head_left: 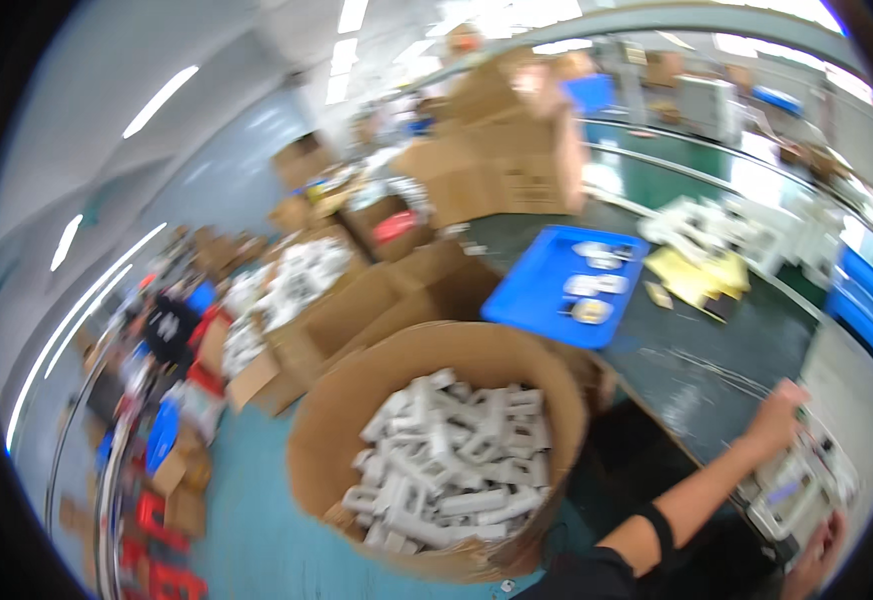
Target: Assembling the internal electronic components and outer shell of a handheld plastic device and securing parts with a press machine.
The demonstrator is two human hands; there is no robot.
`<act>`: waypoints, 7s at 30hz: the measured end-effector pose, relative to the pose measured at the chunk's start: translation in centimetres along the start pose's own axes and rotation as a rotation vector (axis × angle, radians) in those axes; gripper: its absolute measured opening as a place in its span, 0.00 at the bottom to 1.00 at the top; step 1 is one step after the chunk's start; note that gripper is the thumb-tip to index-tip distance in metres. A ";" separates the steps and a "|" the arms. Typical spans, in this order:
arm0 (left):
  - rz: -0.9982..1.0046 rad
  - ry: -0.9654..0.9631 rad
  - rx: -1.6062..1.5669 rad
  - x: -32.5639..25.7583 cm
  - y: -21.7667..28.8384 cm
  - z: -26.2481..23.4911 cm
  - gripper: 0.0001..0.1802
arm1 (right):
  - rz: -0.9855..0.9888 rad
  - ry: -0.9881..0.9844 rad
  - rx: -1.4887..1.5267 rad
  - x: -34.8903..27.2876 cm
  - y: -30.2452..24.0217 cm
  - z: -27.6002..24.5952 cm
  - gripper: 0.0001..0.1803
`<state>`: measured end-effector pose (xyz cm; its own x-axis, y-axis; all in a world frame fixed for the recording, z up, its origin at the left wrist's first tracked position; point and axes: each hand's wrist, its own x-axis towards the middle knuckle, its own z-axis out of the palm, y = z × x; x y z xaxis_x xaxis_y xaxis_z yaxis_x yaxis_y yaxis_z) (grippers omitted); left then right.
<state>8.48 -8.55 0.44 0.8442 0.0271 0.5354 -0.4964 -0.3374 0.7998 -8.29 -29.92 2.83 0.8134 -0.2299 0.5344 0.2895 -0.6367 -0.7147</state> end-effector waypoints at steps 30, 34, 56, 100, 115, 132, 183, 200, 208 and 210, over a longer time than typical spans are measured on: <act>-0.392 -0.429 -0.531 1.6 3.0 -3.5 0.11 | -0.222 -0.441 -0.313 3.3 -7.1 4.5 0.18; -0.340 -0.449 -0.541 2.1 3.9 -3.3 0.16 | -0.189 -0.391 -0.186 3.2 -6.4 4.7 0.15; -0.371 -0.585 -0.498 1.9 2.7 -3.9 0.23 | -0.232 -0.150 0.010 2.5 -4.0 5.9 0.12; -0.043 -0.348 0.257 -4.9 8.2 -3.6 0.14 | -0.300 -0.598 -0.290 9.2 -4.8 1.9 0.12; -0.059 -0.257 0.293 -5.6 6.9 -2.1 0.12 | -0.368 -0.780 -0.568 10.1 -4.1 5.1 0.11; -0.039 -0.390 0.353 -5.6 7.4 -2.9 0.16 | -0.377 -0.748 -0.518 9.9 -3.6 5.3 0.09; -0.323 -0.270 -0.506 -6.6 4.4 -6.5 0.15 | -0.494 -0.558 -0.310 5.7 -6.4 4.9 0.11; -0.217 -0.289 -0.363 -6.5 3.9 -5.9 0.15 | -0.445 -0.635 -0.414 6.3 -6.5 4.1 0.12; -0.309 -0.259 -0.417 -6.9 4.1 -6.5 0.15 | -0.433 -0.446 -0.241 6.0 -6.5 2.1 0.16; -0.325 -0.275 -0.427 -6.8 4.1 -6.5 0.15 | -0.438 -0.445 -0.266 5.8 -6.6 1.3 0.15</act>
<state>-0.58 -3.99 1.87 0.9593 -0.1980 0.2011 -0.1937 0.0566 0.9794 -4.80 -26.05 10.06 0.7956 0.3793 0.4724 0.5524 -0.7744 -0.3086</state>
